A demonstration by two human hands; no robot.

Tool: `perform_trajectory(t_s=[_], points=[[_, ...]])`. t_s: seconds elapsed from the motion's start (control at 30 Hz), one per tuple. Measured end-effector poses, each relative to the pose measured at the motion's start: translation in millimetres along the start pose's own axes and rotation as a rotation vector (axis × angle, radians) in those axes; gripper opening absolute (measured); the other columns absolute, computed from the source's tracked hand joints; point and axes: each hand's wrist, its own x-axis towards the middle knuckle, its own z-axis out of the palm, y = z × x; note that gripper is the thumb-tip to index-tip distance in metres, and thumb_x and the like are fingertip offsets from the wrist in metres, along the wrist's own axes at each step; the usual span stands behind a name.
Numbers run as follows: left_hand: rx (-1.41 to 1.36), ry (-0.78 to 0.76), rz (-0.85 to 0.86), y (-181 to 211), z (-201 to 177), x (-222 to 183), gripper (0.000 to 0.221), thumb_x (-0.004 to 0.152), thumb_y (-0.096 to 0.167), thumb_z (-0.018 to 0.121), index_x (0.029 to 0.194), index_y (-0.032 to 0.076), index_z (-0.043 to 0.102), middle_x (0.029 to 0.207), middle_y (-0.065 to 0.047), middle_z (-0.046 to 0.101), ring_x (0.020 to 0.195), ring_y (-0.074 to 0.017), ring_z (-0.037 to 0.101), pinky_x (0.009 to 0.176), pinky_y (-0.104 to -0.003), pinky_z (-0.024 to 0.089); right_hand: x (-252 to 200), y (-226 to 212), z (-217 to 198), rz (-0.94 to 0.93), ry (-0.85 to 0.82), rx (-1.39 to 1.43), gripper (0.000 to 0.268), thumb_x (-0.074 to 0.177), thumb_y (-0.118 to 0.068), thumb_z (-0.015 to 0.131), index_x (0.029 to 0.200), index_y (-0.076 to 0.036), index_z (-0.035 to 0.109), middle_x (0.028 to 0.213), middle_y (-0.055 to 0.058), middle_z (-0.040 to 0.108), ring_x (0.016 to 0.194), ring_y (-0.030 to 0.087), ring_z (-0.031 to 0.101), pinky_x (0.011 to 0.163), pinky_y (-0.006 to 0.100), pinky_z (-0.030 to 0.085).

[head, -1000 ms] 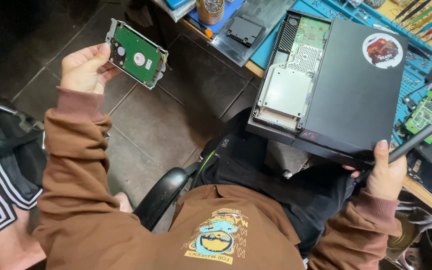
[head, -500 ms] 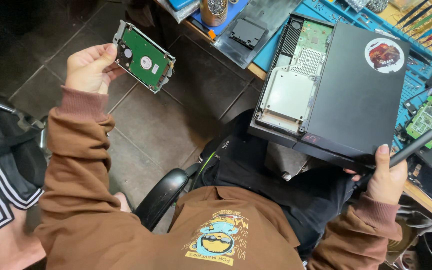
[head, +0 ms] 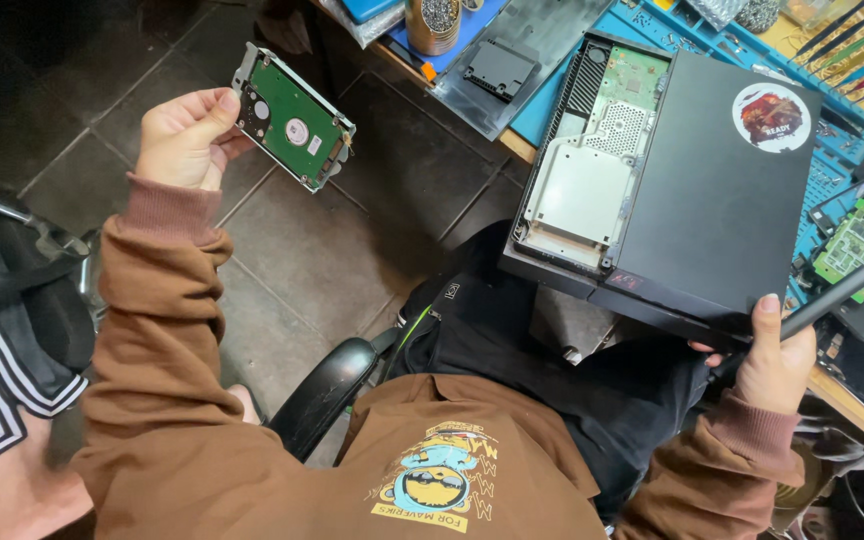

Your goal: The person removes a hard drive from a game console and then detaches the plastic casing parts of the console by hand and with a blue prying tool.

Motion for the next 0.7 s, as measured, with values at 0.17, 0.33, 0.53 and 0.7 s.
perform_trajectory(t_s=[0.17,0.33,0.53,0.7], points=[[0.008,0.010,-0.025,2.6,2.2,-4.5,0.020,0.105,0.023,0.086,0.119,0.013,0.077,0.105,0.000,0.082,0.088,-0.0139,0.079,0.084,-0.033,0.068,-3.2,-5.8,1.7,0.013,0.003,0.004,0.058,0.124,-0.060,0.067,0.117,-0.007,0.045,0.077,0.024,0.067,0.051,0.024,0.060,0.043,0.028,0.044],[-0.044,-0.022,-0.065,6.9,6.2,-10.6,0.024,0.105,0.024,0.084,0.123,0.010,0.077,0.112,-0.004,0.085,0.092,-0.0143,0.081,0.083,-0.031,0.070,-1.4,-2.8,1.1,-0.010,-0.014,0.005,0.057,0.124,-0.061,0.066,0.113,-0.007,0.047,0.076,0.023,0.066,0.050,0.023,0.058,0.042,0.028,0.041],[-0.124,0.002,-0.077,1.0,11.3,-18.9,0.023,0.105,0.023,0.083,0.122,0.009,0.079,0.113,-0.005,0.086,0.090,-0.0122,0.081,0.079,-0.028,0.069,-4.3,-8.2,2.4,-0.015,-0.024,-0.018,0.061,0.125,-0.062,0.064,0.106,-0.006,0.047,0.075,0.022,0.066,0.050,0.022,0.056,0.044,0.028,0.043],[-0.163,0.277,0.212,17.4,24.4,-46.0,0.016,0.101,0.016,0.086,0.113,0.007,0.078,0.101,-0.004,0.082,0.094,-0.0165,0.081,0.082,-0.033,0.071,-4.8,0.5,-1.3,0.058,0.093,-0.052,0.056,0.126,-0.062,0.070,0.132,-0.012,0.045,0.076,0.014,0.063,0.053,0.018,0.057,0.046,0.030,0.047]])
